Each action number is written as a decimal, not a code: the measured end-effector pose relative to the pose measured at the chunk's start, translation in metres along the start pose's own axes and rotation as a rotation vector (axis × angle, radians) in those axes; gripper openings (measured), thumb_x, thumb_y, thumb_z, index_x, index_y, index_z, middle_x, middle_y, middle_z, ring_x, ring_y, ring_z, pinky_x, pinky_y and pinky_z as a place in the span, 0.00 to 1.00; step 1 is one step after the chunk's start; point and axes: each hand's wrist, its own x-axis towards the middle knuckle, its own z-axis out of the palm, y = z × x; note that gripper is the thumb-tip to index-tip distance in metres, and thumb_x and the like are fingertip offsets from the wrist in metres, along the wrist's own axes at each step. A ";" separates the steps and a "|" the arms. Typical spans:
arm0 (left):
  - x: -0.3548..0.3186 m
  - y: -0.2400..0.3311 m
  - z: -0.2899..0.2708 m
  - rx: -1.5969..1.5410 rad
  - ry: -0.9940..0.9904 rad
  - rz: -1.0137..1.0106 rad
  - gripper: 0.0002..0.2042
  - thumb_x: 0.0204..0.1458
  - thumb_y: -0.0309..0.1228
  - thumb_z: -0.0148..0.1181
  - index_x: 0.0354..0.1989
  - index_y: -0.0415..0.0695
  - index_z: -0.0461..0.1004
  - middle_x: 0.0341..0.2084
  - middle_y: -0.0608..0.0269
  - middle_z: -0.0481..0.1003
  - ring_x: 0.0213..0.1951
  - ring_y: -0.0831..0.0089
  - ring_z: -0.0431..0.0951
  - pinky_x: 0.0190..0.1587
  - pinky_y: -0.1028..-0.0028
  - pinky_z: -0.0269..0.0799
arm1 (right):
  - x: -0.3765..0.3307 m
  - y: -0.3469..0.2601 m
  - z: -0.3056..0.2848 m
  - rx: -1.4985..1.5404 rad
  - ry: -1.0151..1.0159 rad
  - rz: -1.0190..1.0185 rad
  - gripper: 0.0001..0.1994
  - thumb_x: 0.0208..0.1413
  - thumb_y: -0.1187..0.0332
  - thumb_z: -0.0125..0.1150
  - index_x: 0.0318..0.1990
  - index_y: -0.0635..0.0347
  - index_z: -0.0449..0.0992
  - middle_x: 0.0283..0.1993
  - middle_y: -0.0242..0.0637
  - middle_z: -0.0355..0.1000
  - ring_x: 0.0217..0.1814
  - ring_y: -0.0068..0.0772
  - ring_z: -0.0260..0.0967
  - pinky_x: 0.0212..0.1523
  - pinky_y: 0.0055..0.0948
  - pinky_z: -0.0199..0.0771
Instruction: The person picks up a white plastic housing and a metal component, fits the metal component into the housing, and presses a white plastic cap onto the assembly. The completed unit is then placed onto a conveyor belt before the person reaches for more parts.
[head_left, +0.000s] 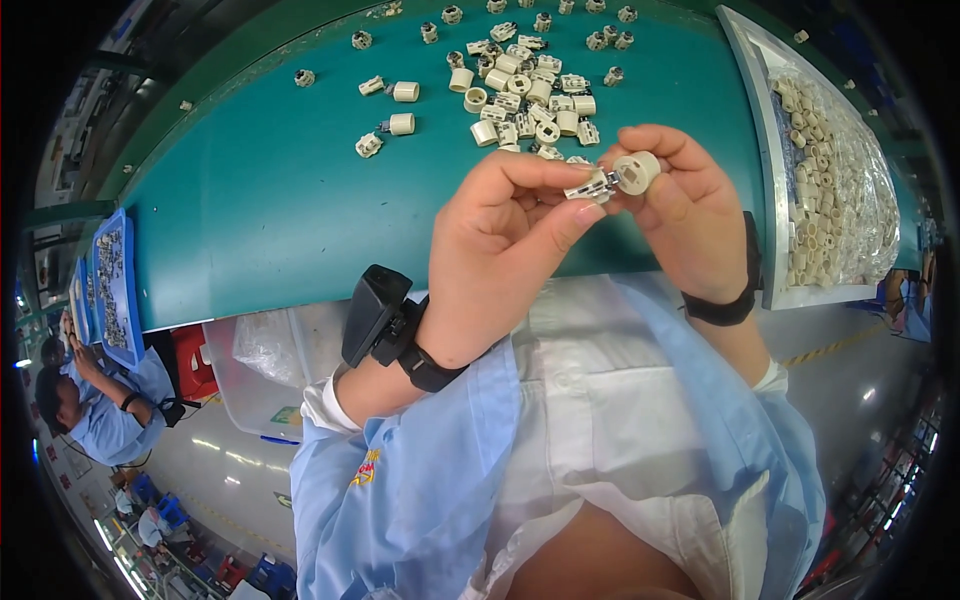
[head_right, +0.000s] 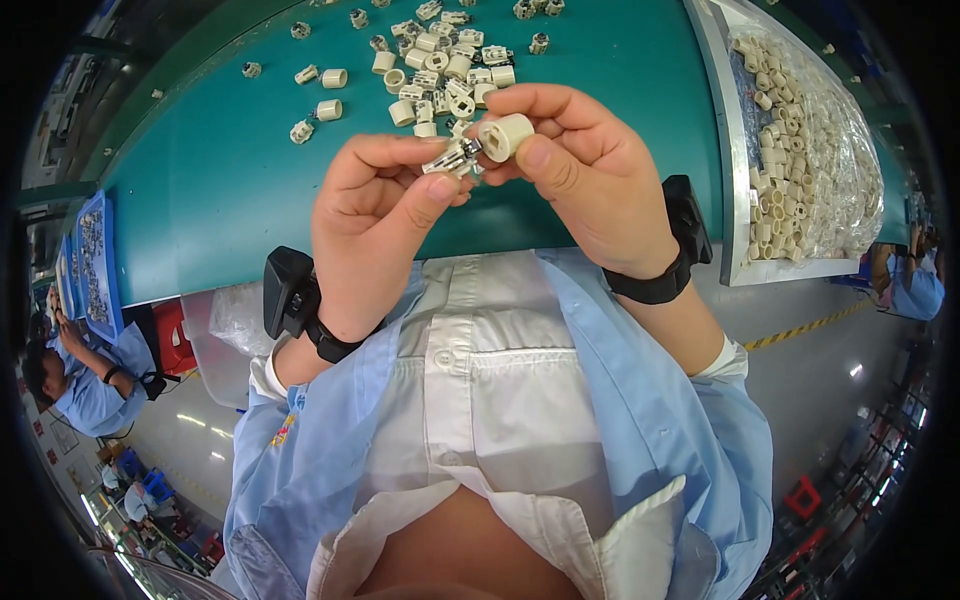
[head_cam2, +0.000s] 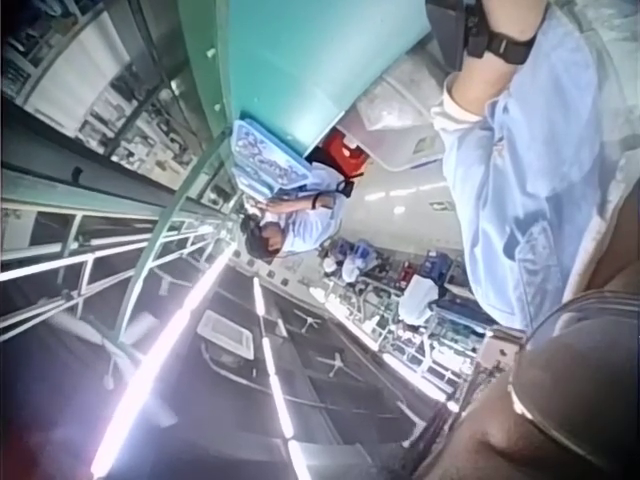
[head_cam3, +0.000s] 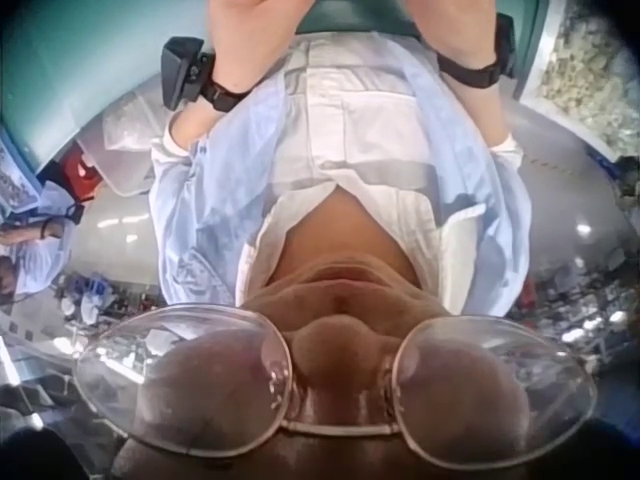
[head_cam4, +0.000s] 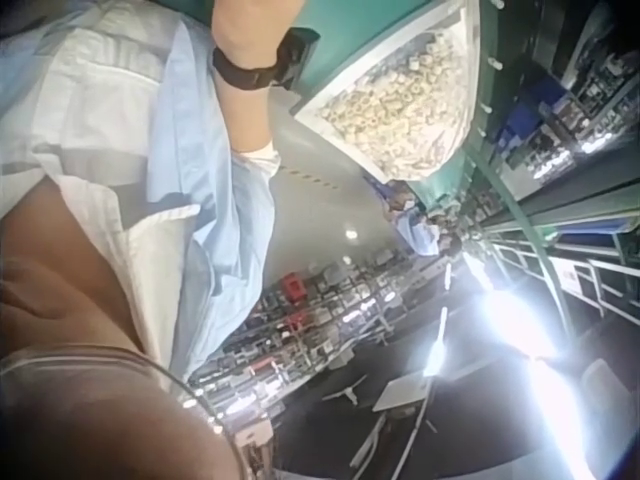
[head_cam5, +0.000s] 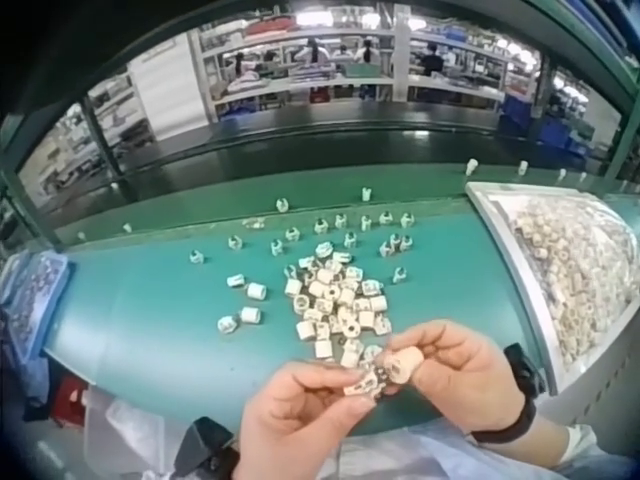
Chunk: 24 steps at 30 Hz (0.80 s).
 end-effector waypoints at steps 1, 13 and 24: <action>0.000 0.000 -0.001 0.001 0.004 0.000 0.10 0.46 0.16 0.51 0.38 0.35 0.65 0.34 0.59 0.70 0.37 0.77 0.71 0.38 0.82 0.67 | 0.000 0.000 -0.001 -0.040 -0.001 -0.006 0.16 0.53 0.70 0.49 0.48 0.67 0.61 0.43 0.40 0.66 0.41 0.25 0.64 0.43 0.22 0.65; -0.002 0.003 -0.006 0.087 0.046 -0.123 0.09 0.45 0.17 0.53 0.37 0.36 0.66 0.32 0.61 0.71 0.35 0.81 0.71 0.35 0.84 0.67 | 0.000 0.001 0.004 -0.402 -0.014 -0.235 0.12 0.46 0.83 0.48 0.40 0.64 0.64 0.47 0.46 0.61 0.46 0.33 0.63 0.48 0.29 0.62; -0.002 0.001 -0.010 0.165 0.027 -0.076 0.09 0.49 0.25 0.52 0.37 0.36 0.66 0.29 0.55 0.72 0.29 0.74 0.73 0.33 0.78 0.70 | -0.001 -0.006 0.006 -0.661 -0.064 -0.298 0.12 0.44 0.86 0.48 0.38 0.65 0.67 0.45 0.46 0.63 0.47 0.34 0.64 0.45 0.27 0.65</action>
